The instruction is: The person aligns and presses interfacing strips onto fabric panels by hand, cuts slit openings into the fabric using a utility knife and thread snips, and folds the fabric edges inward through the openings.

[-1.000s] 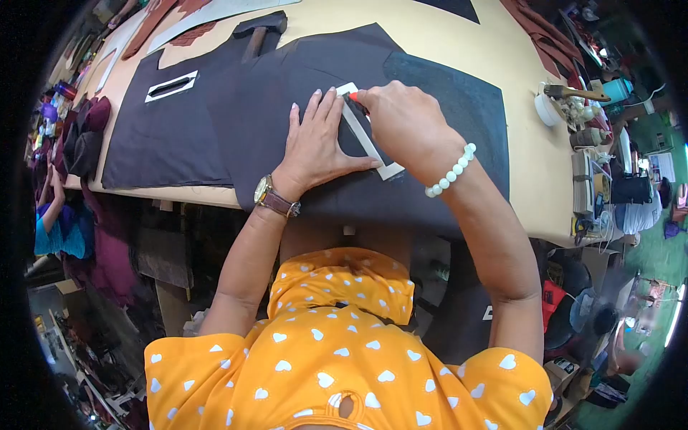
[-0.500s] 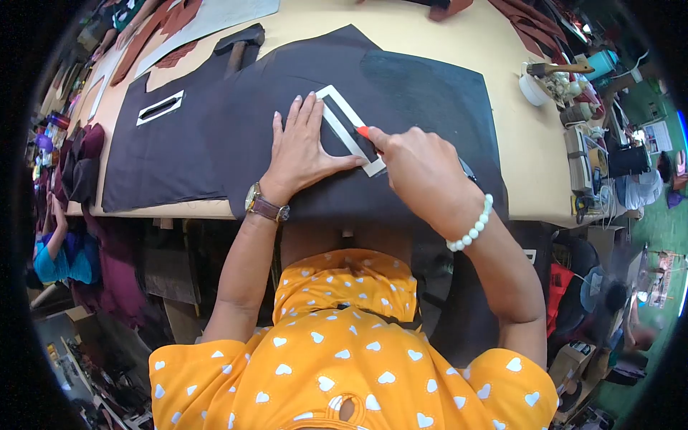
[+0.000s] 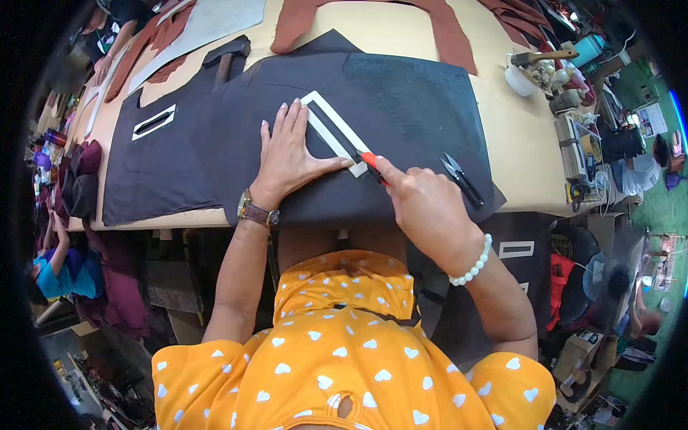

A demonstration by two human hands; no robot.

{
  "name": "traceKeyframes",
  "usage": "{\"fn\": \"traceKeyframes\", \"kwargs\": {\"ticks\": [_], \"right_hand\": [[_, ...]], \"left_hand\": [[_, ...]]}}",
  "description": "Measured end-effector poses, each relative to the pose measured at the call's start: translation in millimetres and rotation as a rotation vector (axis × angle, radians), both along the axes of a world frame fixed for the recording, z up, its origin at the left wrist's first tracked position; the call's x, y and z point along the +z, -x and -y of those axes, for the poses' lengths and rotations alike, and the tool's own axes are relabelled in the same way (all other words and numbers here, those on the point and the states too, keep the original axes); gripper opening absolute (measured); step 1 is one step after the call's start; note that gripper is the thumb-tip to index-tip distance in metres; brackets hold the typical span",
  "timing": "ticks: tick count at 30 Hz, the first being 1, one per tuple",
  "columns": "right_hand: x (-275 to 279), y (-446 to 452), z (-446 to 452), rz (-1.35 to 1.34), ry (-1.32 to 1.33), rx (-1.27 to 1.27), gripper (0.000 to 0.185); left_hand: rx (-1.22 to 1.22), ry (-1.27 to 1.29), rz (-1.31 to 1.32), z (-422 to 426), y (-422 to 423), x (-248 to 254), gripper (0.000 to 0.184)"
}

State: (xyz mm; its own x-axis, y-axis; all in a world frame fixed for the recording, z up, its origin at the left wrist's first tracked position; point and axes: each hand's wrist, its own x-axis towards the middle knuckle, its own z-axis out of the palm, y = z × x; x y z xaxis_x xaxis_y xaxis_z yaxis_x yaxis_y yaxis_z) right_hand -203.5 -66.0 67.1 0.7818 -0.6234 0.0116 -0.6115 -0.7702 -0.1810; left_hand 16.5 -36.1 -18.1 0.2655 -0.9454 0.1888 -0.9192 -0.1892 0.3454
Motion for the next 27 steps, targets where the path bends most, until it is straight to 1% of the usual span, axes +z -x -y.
{"fn": "traceKeyframes", "kwargs": {"ticks": [2, 5, 6, 7, 8, 9, 10, 11, 14, 15, 17, 19, 20, 23, 24, 26, 27], "right_hand": [[-10.4, 10.9, 10.6, 0.128, -0.043, 0.038, 0.036], [4.0, 28.3, 35.4, 0.261, -0.734, -0.225, 0.036], [1.3, 34.2, 39.8, 0.45, -0.77, -0.321, 0.033], [0.2, 40.6, 48.7, 0.533, -0.71, -0.376, 0.026], [-5.4, 44.5, 60.6, 0.547, -0.622, -0.45, 0.023], [-20.0, 51.5, 77.7, 0.564, -0.461, -0.435, 0.024], [-36.6, 55.2, 93.9, 0.578, -0.3, -0.417, 0.025], [-46.3, 54.3, 105.7, 0.561, -0.217, -0.447, 0.025], [-73.4, 53.3, 134.0, 0.499, -0.004, -0.513, 0.026], [-84.4, 51.7, 142.7, 0.484, 0.045, -0.519, 0.026], [-88.6, 49.6, 141.3, 0.446, 0.16, -0.522, 0.025], [-82.9, 42.2, 134.0, 0.396, 0.293, -0.505, 0.023], [-80.6, 43.9, 129.9, 0.38, 0.49, -0.455, 0.021], [-47.6, 46.8, 89.0, 0.455, 0.297, -0.503, 0.021], [-44.3, 51.4, 72.3, 0.367, 0.261, -0.517, 0.02], [-40.9, 58.9, 44.2, 0.194, 0.195, -0.539, 0.02], [-47.0, 63.6, 39.4, 0.216, 0.193, -0.533, 0.02]], "left_hand": [[-0.023, -0.009, 0.02, -1.5, -1.6, 6.3, 0.111], [-0.055, 0.282, -0.152, -2.2, -38.9, 3.4, 0.098], [0.022, 0.296, -0.045, -7.7, -50.3, 9.9, 0.088], [0.107, 0.281, -0.009, -11.1, -66.5, 5.7, 0.085], [0.176, 0.269, 0.083, -14.0, -84.9, -6.6, 0.083], [0.296, 0.146, 0.108, -18.3, -94.3, -13.2, 0.077], [0.333, 0.081, 0.102, -21.6, -99.5, -16.0, 0.073], [0.369, 0.019, 0.093, -22.6, -100.7, -17.3, 0.069], [0.337, -0.02, 0.285, -29.0, -92.7, -17.4, 0.051], [0.311, 0.057, 0.316, -30.3, -93.9, -23.8, 0.044], [0.251, 0.218, 0.371, -28.9, -99.9, -41.1, 0.032], [0.258, 0.237, 0.299, -25.9, -103.7, -40.7, 0.024], [0.264, 0.241, 0.268, -25.7, -105.9, -40.0, 0.021], [0.257, 0.387, 0.16, -24.6, -112.0, -28.8, 0.021], [0.25, 0.463, 0.03, -24.5, -113.6, -25.3, 0.022], [0.269, 0.532, -0.237, -22.7, -114.4, -15.9, 0.022], [0.279, 0.563, -0.371, -23.5, -115.0, -14.0, 0.023]]}}
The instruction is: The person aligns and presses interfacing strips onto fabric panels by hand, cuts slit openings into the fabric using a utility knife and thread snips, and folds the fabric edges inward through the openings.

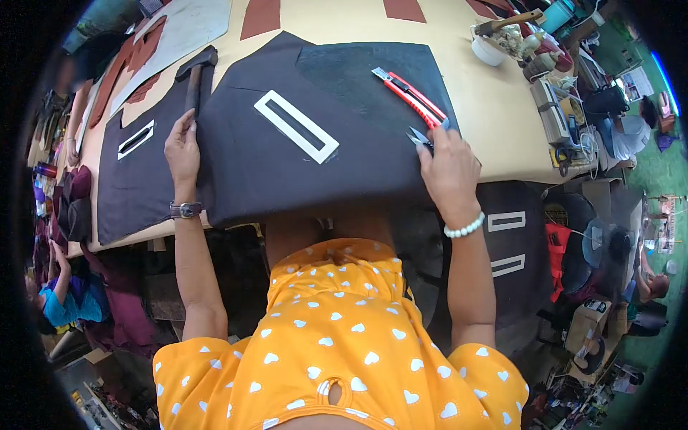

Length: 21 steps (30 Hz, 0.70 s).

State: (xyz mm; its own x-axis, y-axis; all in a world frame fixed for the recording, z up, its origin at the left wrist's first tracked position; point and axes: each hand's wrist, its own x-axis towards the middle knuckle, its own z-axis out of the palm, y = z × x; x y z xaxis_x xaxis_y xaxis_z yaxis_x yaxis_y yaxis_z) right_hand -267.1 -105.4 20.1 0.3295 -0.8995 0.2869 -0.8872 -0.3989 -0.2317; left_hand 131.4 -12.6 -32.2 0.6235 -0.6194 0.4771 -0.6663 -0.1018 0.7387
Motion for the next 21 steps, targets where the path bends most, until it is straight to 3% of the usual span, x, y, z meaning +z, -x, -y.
{"fn": "traceKeyframes", "kwargs": {"ticks": [2, 5, 6, 8, 11, 15, 16, 18, 21], "right_hand": [[-15.9, 12.0, -2.1, 0.042, 0.01, 0.02, 0.022], [-4.0, 10.7, 4.5, 0.216, -0.306, -0.038, 0.021], [-1.6, 9.5, 7.1, 0.245, -0.405, -0.061, 0.02], [-1.4, 5.3, 8.1, 0.272, -0.319, 0.064, 0.018], [7.9, -24.9, 16.2, 0.494, -0.381, 0.256, 0.017], [16.6, -103.2, 9.1, 0.96, -0.738, 0.464, 0.021], [-1.2, -122.9, 10.6, 1.152, -0.881, 0.499, 0.02], [-30.2, -146.5, 7.2, 1.138, -0.896, 0.349, 0.018], [-36.6, -143.9, -21.4, 1.107, -0.546, 0.25, 0.018]], "left_hand": [[-0.078, 0.017, -0.283, 2.3, -9.2, -4.5, 0.025], [-0.1, -0.042, -0.896, 3.6, 5.6, 16.9, 0.04], [-0.166, -0.097, -0.95, 3.1, 14.0, 29.2, 0.041], [-0.295, -0.212, -1.06, -0.8, 23.1, 41.9, 0.042], [-0.453, -0.659, -0.643, -2.6, 13.3, 44.5, 0.034], [-0.484, -0.386, -0.905, 3.0, 25.4, 41.0, 0.028], [-0.448, -0.304, -1.084, 6.2, 32.7, 40.6, 0.028], [-0.369, -0.124, -1.436, 13.0, 40.3, 36.9, 0.029], [-0.416, -0.131, -1.62, 8.7, 49.7, 33.1, 0.033]]}}
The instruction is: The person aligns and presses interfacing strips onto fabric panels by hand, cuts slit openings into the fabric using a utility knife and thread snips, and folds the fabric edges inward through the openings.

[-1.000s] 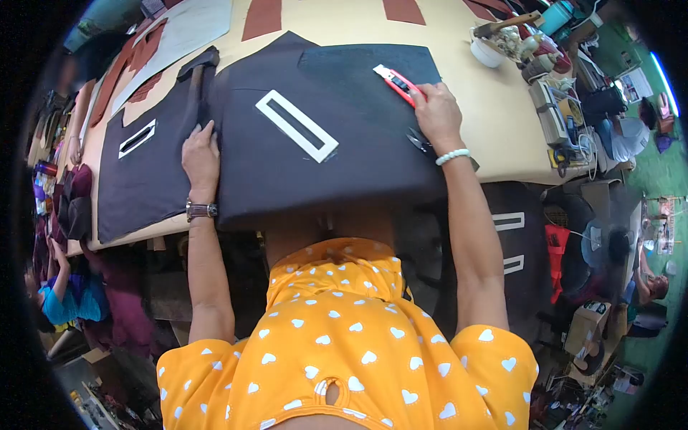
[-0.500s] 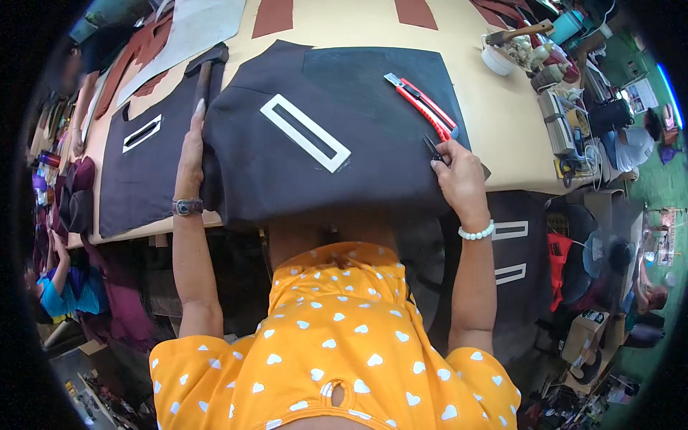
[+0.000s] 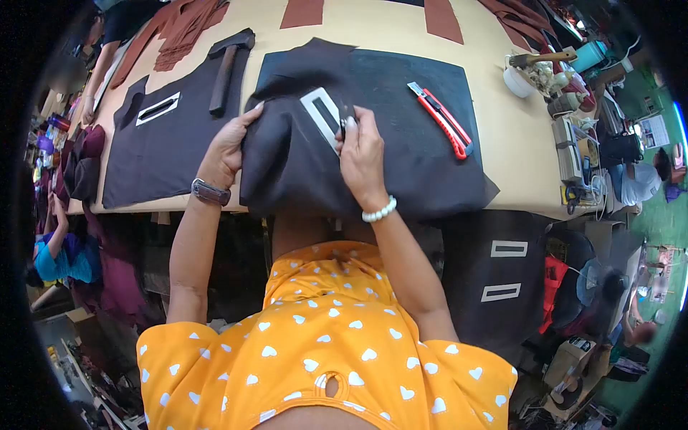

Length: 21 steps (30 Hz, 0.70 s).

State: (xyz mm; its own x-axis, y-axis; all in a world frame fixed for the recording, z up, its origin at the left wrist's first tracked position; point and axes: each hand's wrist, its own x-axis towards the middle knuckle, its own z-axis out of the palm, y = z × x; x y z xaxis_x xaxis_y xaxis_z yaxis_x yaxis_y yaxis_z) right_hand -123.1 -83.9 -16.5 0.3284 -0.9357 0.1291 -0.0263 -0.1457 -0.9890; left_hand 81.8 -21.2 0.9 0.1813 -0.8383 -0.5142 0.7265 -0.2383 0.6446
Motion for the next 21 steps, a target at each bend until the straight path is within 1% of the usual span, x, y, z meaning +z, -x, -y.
{"fn": "traceKeyframes", "kwargs": {"ticks": [1, 2, 4, 5, 6, 9, 10, 11, 13, 16, 19, 20, 21], "right_hand": [[0.1, 5.3, -11.7, 0.047, -0.012, -0.025, 0.019], [0.0, 11.2, -19.9, 0.089, -0.063, -0.049, 0.019], [5.5, 23.1, -37.3, 0.219, -0.22, -0.081, 0.02], [3.6, 27.4, -39.2, 0.206, -0.154, -0.103, 0.018], [3.1, 32.6, -40.5, 0.269, -0.208, -0.083, 0.018], [4.4, 46.3, -32.4, 0.453, -0.379, -0.026, 0.018], [7.1, 49.7, -30.1, 0.481, -0.428, -0.025, 0.02], [8.9, 52.4, -28.5, 0.509, -0.477, -0.026, 0.023], [8.7, 56.3, -27.0, 0.478, -0.459, 0.013, 0.03], [13.6, 53.8, -33.0, 0.379, -0.424, 0.005, 0.037], [15.1, 51.1, -40.2, 0.277, -0.362, 0.016, 0.04], [15.2, 52.9, -42.2, 0.252, -0.359, 0.037, 0.04], [15.4, 54.3, -44.3, 0.226, -0.356, 0.06, 0.04]], "left_hand": [[-0.022, 0.007, -0.044, -2.0, 7.9, 3.6, 0.034], [-0.098, 0.04, -0.213, -4.2, 16.1, 11.2, 0.036], [-0.229, -0.075, 0.192, -14.1, 40.5, 37.0, 0.034], [-0.291, -0.132, 0.397, -15.9, 45.9, 44.1, 0.034], [-0.267, -0.211, 0.577, -13.3, 45.5, 35.9, 0.03], [-0.312, 0.043, 0.592, -7.5, 30.5, 20.5, 0.029], [-0.223, 0.17, 0.636, -2.5, 30.6, 10.0, 0.029], [-0.14, 0.119, 0.53, -2.1, 31.4, 3.1, 0.029], [0.023, 0.017, 0.315, 0.7, 50.0, 9.8, 0.029], [0.041, -0.016, 0.087, 9.0, 66.1, 4.4, 0.039], [-0.113, -0.008, 0.178, 8.7, 76.2, 19.2, 0.045], [-0.179, 0.013, 0.243, 10.1, 74.1, 13.1, 0.046], [-0.182, 0.041, 0.282, 10.4, 74.6, 11.2, 0.045]]}}
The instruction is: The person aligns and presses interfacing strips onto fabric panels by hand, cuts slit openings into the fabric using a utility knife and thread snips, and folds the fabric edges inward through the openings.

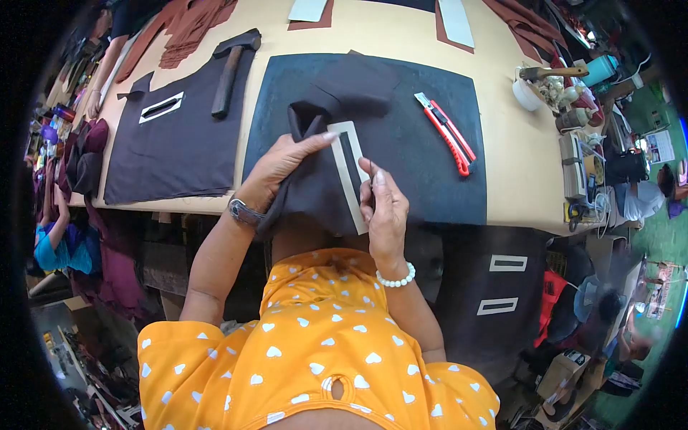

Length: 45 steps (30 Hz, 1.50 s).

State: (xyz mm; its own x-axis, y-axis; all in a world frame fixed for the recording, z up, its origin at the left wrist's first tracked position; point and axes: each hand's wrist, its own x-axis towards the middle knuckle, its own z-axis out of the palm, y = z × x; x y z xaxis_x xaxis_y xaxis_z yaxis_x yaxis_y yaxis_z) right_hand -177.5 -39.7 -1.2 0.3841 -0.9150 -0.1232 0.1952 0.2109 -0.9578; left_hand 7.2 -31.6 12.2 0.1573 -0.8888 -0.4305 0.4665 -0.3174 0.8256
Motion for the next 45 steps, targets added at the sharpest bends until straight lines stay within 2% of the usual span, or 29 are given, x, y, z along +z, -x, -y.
{"fn": "traceKeyframes", "kwargs": {"ticks": [2, 6, 9, 15, 19, 21, 24, 32, 45], "right_hand": [[2.8, 2.7, -3.4, -0.017, -0.005, 0.024, 0.037], [3.3, 7.9, -3.6, -0.007, -0.051, 0.023, 0.032], [2.4, 9.1, -0.9, 0.03, -0.102, 0.05, 0.028], [-0.6, 9.2, 0.7, 0.043, -0.104, 0.066, 0.025], [0.5, 14.9, 4.7, 0.139, -0.175, 0.094, 0.023], [5.5, 16.8, 4.0, 0.089, -0.147, 0.056, 0.022], [5.9, 17.3, 3.8, 0.043, -0.117, 0.033, 0.018], [14.1, 20.6, 1.5, 0.059, -0.109, 0.052, 0.016], [7.6, 24.4, -0.6, 0.126, -0.157, 0.069, 0.016]], "left_hand": [[-0.015, 0.06, 0.074, 0.0, 4.3, -0.6, 0.044], [0.14, 0.152, 0.115, -2.5, 16.8, 7.4, 0.038], [0.185, 0.219, -0.034, 3.3, 23.1, -6.4, 0.037], [0.271, 0.193, 0.025, 14.8, 35.1, -7.9, 0.039], [0.222, 0.125, -0.079, 7.0, 36.0, 3.7, 0.035], [0.211, 0.164, -0.124, 1.2, 37.2, 2.4, 0.033], [0.191, 0.208, -0.16, -8.2, 43.9, 2.3, 0.021], [0.163, 0.248, -0.024, -19.3, 52.2, -6.3, 0.022], [0.123, 0.275, 0.058, -25.6, 55.5, 11.0, 0.019]]}}
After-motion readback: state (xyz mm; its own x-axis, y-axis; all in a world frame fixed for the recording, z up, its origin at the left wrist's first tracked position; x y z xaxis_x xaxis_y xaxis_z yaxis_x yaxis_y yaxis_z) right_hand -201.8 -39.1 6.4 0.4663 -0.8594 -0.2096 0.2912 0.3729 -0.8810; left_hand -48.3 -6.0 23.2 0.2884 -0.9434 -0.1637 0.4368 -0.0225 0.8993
